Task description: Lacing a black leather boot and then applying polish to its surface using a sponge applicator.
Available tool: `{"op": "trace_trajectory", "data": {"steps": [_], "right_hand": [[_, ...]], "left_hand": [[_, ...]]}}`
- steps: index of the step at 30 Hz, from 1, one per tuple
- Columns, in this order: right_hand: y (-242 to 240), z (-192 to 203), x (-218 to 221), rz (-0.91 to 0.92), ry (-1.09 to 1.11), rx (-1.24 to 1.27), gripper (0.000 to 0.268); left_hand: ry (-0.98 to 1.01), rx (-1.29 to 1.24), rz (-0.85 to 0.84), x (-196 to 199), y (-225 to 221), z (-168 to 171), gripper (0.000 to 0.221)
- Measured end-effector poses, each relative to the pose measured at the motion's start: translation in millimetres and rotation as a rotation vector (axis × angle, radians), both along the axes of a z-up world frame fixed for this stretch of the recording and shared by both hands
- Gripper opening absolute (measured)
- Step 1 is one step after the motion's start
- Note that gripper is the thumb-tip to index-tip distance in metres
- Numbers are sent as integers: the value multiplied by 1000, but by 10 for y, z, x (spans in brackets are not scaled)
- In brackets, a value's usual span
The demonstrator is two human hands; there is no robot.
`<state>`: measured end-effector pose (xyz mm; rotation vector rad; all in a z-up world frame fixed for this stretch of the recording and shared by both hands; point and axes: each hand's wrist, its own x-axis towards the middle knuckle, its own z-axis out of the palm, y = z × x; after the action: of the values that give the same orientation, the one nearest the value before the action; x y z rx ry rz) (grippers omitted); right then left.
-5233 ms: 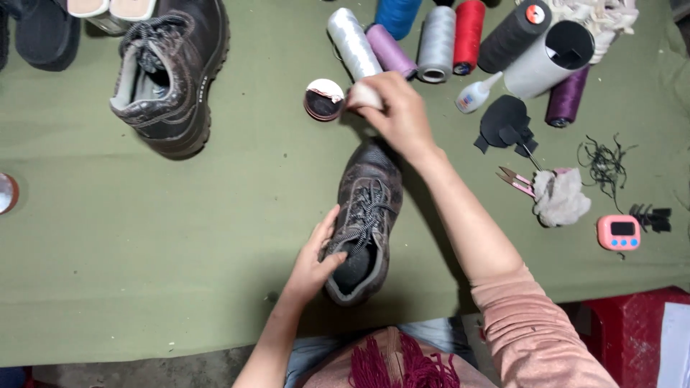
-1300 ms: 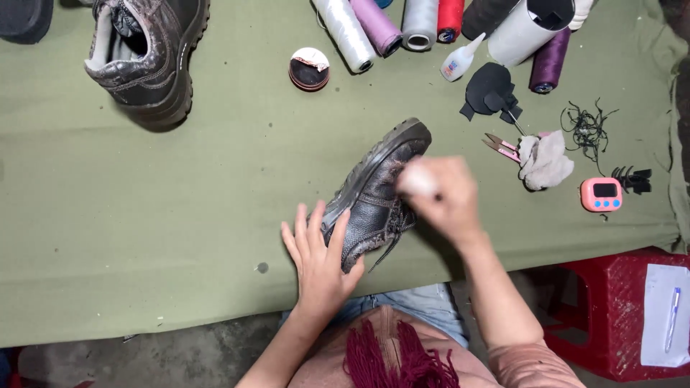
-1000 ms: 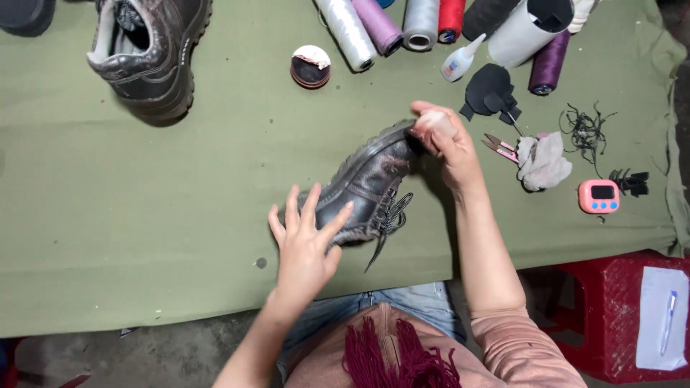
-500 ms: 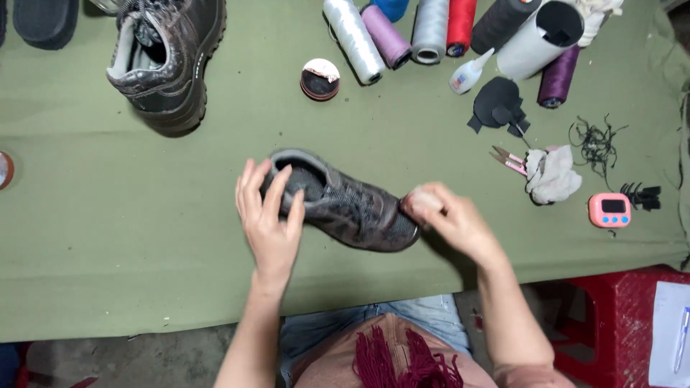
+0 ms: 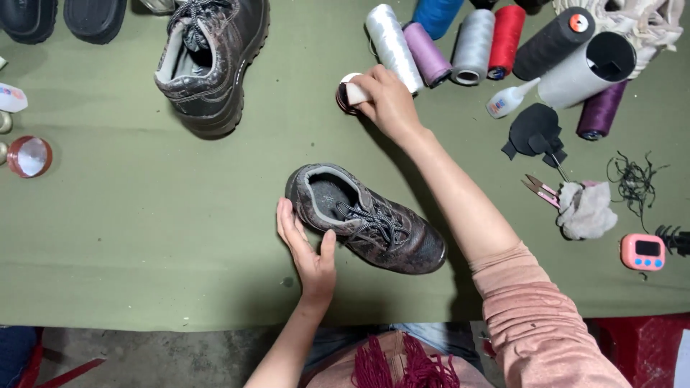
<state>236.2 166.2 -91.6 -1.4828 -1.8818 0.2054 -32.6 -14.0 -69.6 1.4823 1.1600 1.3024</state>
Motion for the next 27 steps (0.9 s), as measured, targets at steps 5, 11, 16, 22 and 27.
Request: {"op": "trace_trajectory", "data": {"steps": [5,11,16,22,27], "right_hand": [[-404,344,-42,-29,173,111,30],[-1591,209,177,-163,898,-225,34],[-2427,174,240,-231,1074,-155,49],[-2504,661,-325,-117,625,80,37],[-2412,587,-181,-231,247,97,41]], "left_hand": [[-178,-237,21,153,165,242,82],[-206,-230,109,263,312,-86,82],[-707,-162,-4,442,381,17,91],[-771,-189,-229,778,503,-53,78],[-841,-296,-238,646,731,-422,81]]}}
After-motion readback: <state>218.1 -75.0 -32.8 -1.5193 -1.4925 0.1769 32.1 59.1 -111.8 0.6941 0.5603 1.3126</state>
